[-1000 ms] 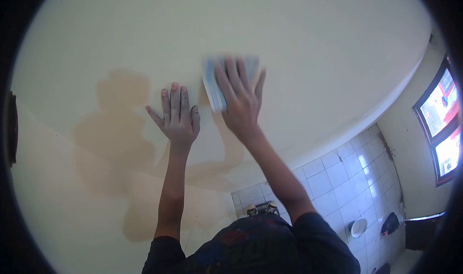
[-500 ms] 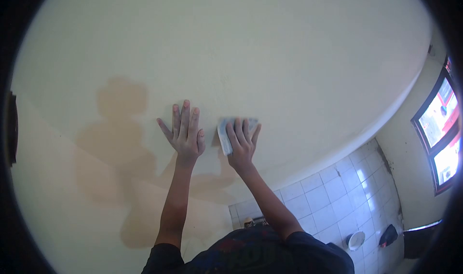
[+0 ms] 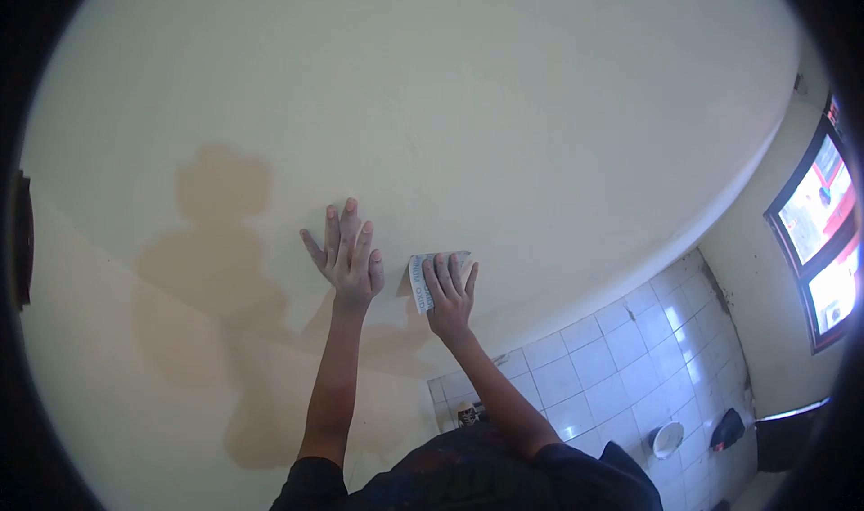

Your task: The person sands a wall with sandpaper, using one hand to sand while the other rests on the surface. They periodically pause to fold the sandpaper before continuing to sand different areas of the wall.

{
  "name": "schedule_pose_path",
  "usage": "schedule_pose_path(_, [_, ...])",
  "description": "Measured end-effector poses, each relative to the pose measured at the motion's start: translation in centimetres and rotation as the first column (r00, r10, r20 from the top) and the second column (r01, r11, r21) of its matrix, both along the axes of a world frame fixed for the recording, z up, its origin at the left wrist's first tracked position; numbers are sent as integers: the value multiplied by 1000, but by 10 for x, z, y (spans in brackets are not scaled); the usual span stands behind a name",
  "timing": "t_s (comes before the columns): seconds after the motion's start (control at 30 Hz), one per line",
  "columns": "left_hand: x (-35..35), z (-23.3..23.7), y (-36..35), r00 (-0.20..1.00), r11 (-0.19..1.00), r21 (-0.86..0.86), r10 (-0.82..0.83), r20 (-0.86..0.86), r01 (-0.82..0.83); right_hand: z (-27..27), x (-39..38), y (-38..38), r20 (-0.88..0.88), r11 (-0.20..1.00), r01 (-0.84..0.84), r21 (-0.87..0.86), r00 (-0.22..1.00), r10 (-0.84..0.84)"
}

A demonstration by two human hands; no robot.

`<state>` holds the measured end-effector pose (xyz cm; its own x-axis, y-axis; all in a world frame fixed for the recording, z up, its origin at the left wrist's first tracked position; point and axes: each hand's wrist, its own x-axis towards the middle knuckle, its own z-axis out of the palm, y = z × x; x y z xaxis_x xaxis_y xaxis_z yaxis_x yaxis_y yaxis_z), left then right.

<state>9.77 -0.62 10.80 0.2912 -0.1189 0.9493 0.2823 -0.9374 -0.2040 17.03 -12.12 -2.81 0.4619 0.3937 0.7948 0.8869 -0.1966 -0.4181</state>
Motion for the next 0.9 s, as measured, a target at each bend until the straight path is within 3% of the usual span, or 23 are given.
schedule_pose_path(0.07, [0,-2,-1,999,1000,10,29,-29,-29,5,0,-4,-58,1000,-3,-14,998,3])
schedule_pose_path(0.1, [-1,-2,-1,999,1000,2,31,-31,-31,25,3,1,-47,998,-12,69,999,16])
schedule_pose_path(0.27, [0,-2,0,1000,1000,-16,12,-28,-13,215,39,6,187,964,-16,266,982,-35])
schedule_pose_path(0.37, [-1,1,-1,999,1000,-21,-8,-51,7,267,53,9,238,942,-11,336,969,-73])
schedule_pose_path(0.43, [-4,1,-2,997,1000,-23,-14,-72,12,250,50,9,265,934,-5,356,959,-96])
schedule_pose_path(0.53, [-6,1,-5,996,995,-68,-75,-44,71,126,44,13,176,954,-21,300,984,-34])
schedule_pose_path(0.6, [-9,2,-5,994,999,-44,-22,-102,18,26,30,-2,115,990,-40,133,993,25])
schedule_pose_path(0.67, [-9,1,-2,994,1000,-13,4,-106,-6,-16,22,-15,36,1000,13,-18,999,-12])
schedule_pose_path(0.8, [-9,-6,-5,990,1000,1,26,-137,-26,33,22,-16,-9,999,8,35,1000,-7])
schedule_pose_path(0.9, [-10,-12,-5,991,999,-35,-24,-130,19,108,40,-9,156,986,-25,165,988,-1])
